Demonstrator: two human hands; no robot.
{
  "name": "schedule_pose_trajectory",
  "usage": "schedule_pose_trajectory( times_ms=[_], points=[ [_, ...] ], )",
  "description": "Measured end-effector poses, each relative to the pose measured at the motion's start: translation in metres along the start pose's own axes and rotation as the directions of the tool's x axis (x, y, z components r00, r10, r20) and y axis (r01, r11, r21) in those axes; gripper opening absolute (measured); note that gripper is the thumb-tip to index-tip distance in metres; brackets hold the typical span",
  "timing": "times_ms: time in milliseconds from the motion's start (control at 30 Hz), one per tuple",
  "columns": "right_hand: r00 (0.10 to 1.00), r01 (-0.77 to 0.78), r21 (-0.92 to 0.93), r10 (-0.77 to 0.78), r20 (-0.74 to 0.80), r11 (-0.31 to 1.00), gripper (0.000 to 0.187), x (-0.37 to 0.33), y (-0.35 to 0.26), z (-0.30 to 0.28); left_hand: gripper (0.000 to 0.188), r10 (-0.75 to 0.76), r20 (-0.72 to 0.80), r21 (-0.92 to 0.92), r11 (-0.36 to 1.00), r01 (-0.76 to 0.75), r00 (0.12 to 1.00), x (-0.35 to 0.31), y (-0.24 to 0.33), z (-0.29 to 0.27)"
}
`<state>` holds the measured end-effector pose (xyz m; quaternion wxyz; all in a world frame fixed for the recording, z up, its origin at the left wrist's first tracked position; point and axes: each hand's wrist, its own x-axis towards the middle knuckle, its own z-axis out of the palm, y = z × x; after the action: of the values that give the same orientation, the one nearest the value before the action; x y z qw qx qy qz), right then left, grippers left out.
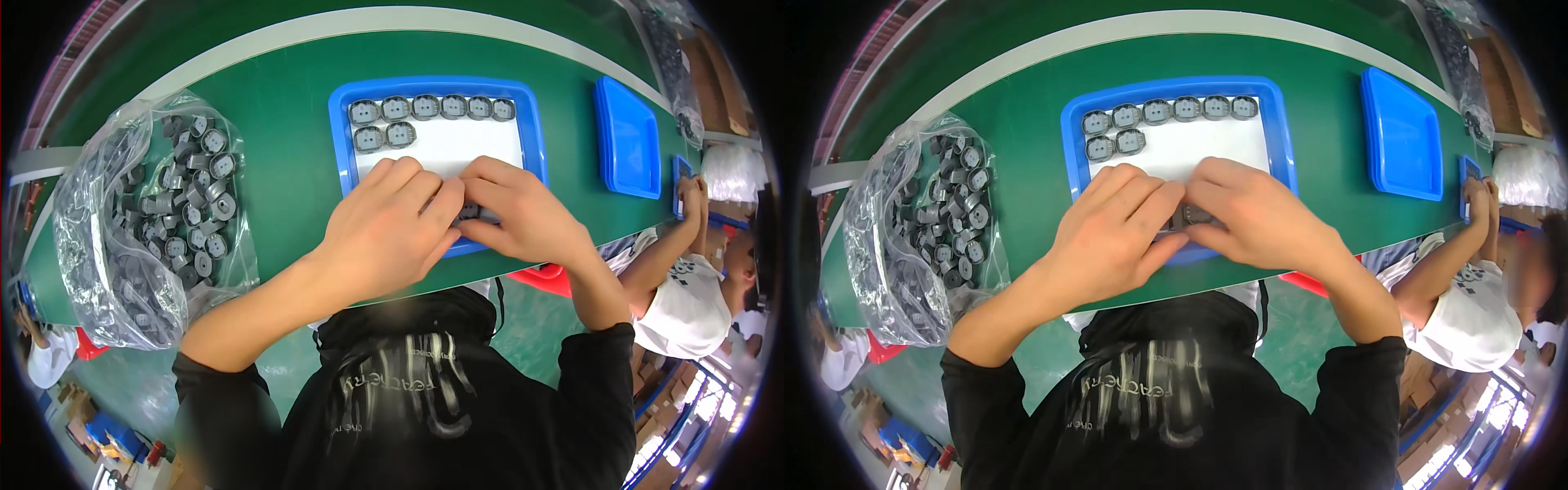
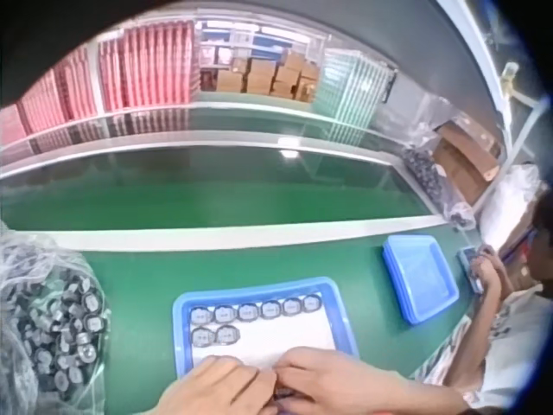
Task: Taking grey electronic components from a plastic bag and arranging them neatly in a blue plastic tray on an assembly line.
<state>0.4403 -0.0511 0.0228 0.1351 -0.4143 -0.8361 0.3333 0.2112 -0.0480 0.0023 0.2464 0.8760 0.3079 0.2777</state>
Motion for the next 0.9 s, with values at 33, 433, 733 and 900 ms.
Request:
schedule_pose_trajectory(
  times_ms=[33,433,733,900],
  points=[
    [0.999,0.023,-0.016,-0.024,-0.031,1.000,0.029,0.002,0.000,0.005,0.038,0.042,-0.032,0.012,0.999,-0.042,0.999,0.000,-0.003,0.000],
    [1.000,-0.011,-0.227,0.006,-0.023,0.974,0.024,0.004,0.004,-0.025,0.028,-0.065,-0.143,0.389,0.914,0.116,0.988,-0.014,-0.007,-0.014],
    [0.980,-0.197,-0.095,0.196,-0.024,0.976,0.025,-0.007,0.004,-0.030,0.028,-0.005,-0.002,0.185,0.983,0.005,1.000,-0.027,-0.008,-0.028],
    [0.999,0.017,-0.275,-0.028,-0.033,0.961,0.029,0.005,0.002,-0.008,0.020,0.027,-0.053,0.222,0.975,-0.014,0.998,-0.023,-0.012,-0.019]
  ],
)
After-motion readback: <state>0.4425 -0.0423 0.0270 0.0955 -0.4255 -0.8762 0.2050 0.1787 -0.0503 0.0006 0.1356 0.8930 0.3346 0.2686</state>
